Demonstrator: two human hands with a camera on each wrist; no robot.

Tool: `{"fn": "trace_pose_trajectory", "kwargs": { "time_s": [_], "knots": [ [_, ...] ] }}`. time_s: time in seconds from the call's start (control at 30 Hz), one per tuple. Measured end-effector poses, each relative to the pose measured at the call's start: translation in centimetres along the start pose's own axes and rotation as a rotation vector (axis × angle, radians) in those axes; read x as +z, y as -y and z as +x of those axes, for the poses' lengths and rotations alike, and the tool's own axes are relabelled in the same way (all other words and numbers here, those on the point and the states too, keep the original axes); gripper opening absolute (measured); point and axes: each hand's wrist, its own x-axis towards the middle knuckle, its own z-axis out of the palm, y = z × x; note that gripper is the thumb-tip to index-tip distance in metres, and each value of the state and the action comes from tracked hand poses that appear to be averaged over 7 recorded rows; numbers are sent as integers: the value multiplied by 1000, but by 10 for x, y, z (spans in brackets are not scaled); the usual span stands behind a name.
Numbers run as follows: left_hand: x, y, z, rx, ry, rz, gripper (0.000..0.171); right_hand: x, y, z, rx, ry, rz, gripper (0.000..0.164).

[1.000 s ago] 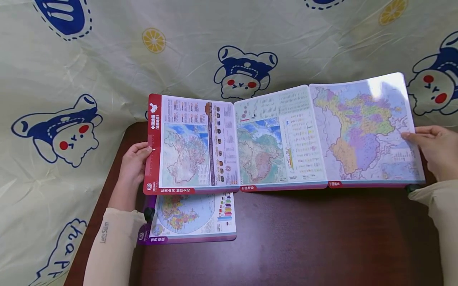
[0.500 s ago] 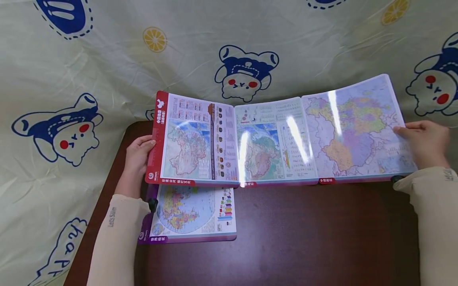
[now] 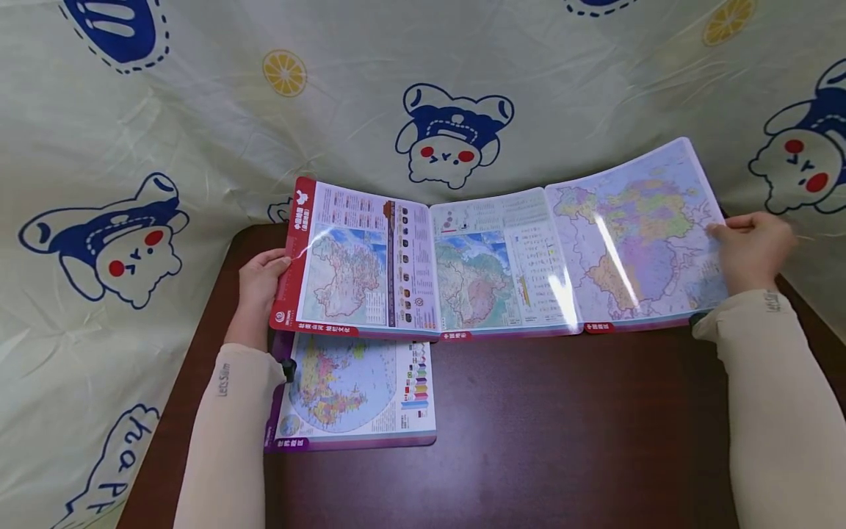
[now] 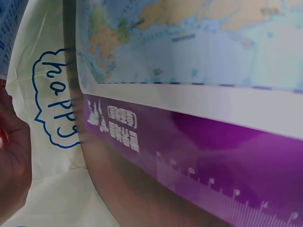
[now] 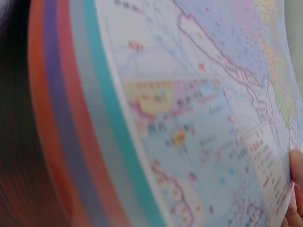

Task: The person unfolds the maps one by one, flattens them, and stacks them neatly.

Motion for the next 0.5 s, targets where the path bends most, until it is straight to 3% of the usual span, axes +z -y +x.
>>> {"fn": "trace_pose_trajectory", "kwargs": {
  "time_s": [0.17,0.27,0.5],
  "knots": [
    [0,3,2,-1,-27,66,41,10,4,-1,-69,-38,-66,35],
    [1,6,4,41,-47,124,42,14,8,-2,-121,-41,-100,42],
    [2,11,8,130,-66,264,41,19,9,-6,-200,9,-145,40]
  ]
}}
